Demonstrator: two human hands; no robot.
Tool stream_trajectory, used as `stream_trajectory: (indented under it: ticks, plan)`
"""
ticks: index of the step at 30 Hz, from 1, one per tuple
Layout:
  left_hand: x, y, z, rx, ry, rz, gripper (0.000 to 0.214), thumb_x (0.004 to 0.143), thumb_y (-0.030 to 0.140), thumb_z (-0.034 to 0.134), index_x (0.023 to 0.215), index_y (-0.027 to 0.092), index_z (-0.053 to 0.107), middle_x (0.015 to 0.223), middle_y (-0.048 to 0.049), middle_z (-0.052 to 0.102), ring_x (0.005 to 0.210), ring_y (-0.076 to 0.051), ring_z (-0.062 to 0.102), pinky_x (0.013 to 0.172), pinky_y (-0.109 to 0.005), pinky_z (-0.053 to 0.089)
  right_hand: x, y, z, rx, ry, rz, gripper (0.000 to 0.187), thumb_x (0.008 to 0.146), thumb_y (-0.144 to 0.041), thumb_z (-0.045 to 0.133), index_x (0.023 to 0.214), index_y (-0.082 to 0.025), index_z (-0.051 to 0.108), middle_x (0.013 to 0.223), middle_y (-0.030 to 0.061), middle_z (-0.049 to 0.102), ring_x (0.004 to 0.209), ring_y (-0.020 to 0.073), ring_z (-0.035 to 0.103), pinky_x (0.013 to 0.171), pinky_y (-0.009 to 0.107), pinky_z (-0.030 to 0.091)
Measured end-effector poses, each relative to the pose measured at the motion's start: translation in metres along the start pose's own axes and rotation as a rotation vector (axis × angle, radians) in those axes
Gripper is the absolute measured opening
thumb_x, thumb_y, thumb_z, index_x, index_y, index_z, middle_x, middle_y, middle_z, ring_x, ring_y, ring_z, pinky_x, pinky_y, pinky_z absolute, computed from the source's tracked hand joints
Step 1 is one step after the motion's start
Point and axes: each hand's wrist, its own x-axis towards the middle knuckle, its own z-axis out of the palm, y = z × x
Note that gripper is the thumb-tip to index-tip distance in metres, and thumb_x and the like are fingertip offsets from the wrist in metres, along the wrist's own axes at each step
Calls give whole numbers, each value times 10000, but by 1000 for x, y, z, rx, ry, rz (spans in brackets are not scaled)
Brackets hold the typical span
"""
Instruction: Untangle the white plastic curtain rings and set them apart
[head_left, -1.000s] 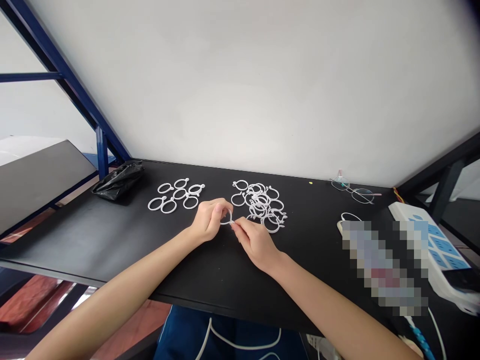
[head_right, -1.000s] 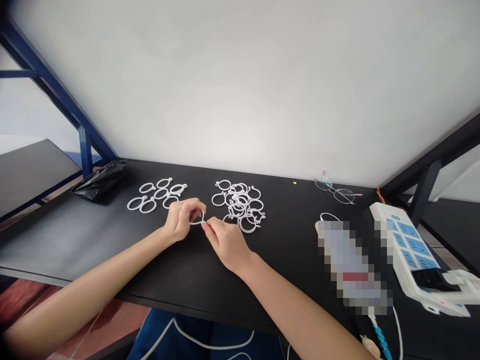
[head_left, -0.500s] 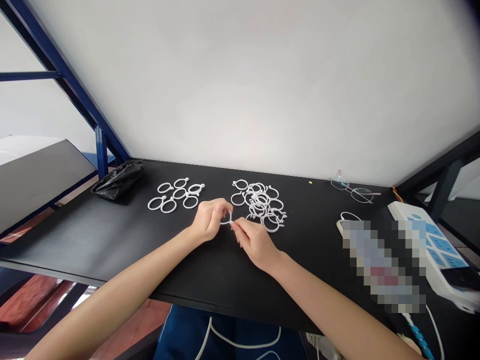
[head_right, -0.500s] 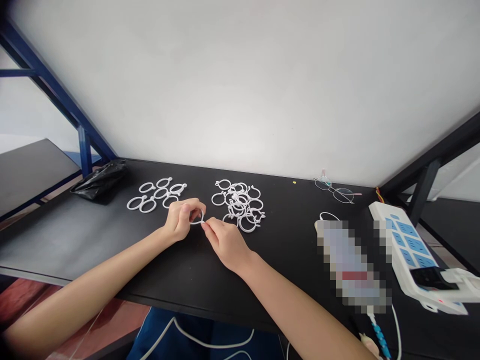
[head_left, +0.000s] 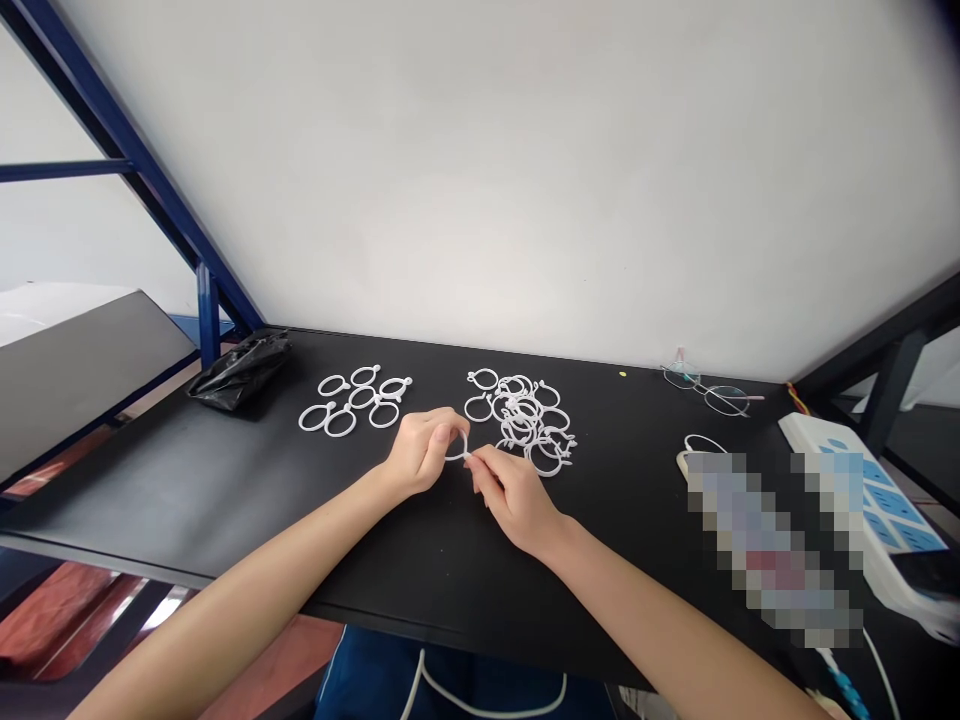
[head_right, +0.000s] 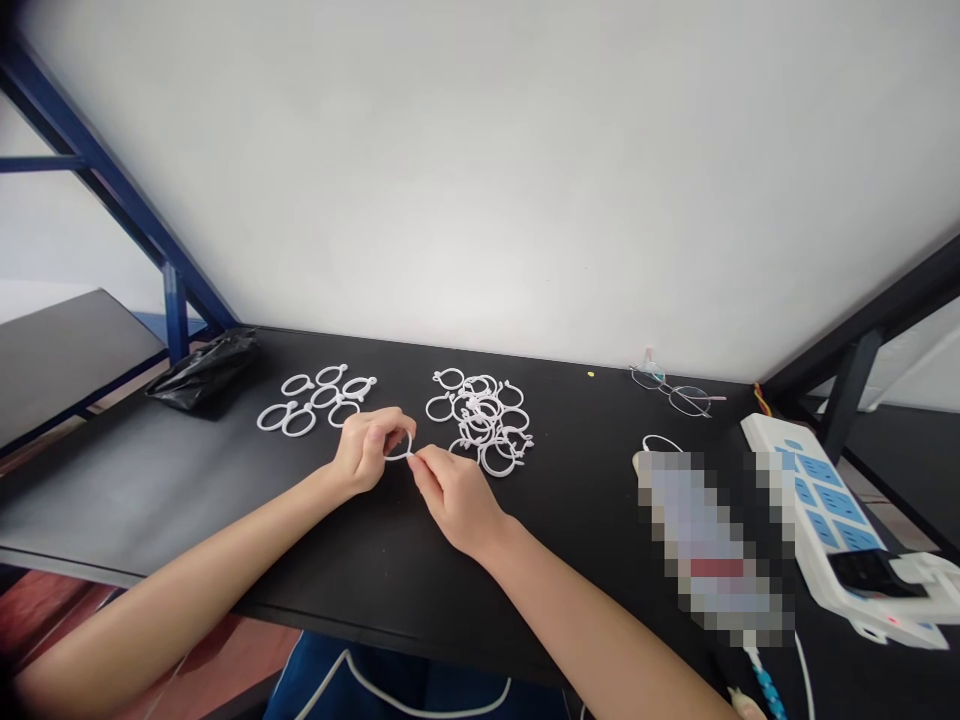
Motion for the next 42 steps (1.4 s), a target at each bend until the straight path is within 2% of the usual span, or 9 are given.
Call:
stream_trajectory:
  ticks: [3, 12, 20, 27, 33, 42]
  plan:
    - [0, -3, 0, 10, -9, 37, 532, 1022, 394, 172, 810, 137, 586, 622, -15, 517, 533, -105, 458, 515, -229, 357, 0, 1, 0, 6, 11, 2, 285, 1004, -271, 372, 747, -200, 473, 623, -31, 487, 519, 97, 471, 571, 248, 395]
    - [4, -6, 0, 23, -34, 66, 590, 995, 554, 181, 826, 143, 569, 556, 25, 418, 486, -97, 389, 492, -221, 332, 1, 2, -1, 56, 17, 33, 287, 1008, -250, 372, 739, -198, 457, 629, -32, 473, 526, 90, 468, 576, 239, 382]
    - [4, -10, 0, 51, -40, 77, 602, 987, 580, 175, 843, 147, 569, 558, 14, 474, 468, -97, 421, 490, -227, 357, 2, 1, -1, 76, 24, 56, 279, 1007, -240, 375, 751, -196, 477, 612, -40, 454, 514, 85, 454, 561, 232, 375]
    - [8, -10, -7, 91, -35, 99, 630, 956, 647, 203, 862, 148, 576, 555, 15, 509, 440, -86, 433, 476, -221, 359, 0, 2, -1, 89, 29, 47, 231, 1003, -232, 382, 810, -195, 504, 641, -37, 474, 510, 80, 458, 532, 225, 369]
    - [6, -14, -6, 121, -119, 98, 653, 895, 734, 260, 806, 156, 550, 528, 27, 499, 437, -86, 412, 485, -229, 338, -2, 5, 0, 94, 28, 78, 219, 1002, -246, 393, 822, -196, 508, 652, -34, 496, 509, 81, 477, 524, 224, 378]
    - [12, -6, -2, 206, -300, 27, 590, 914, 705, 253, 824, 175, 496, 657, 11, 573, 472, -90, 407, 491, -232, 321, -2, 8, 0, 104, 96, 70, 182, 1001, -254, 400, 912, -193, 546, 658, -28, 534, 515, 88, 514, 533, 224, 416]
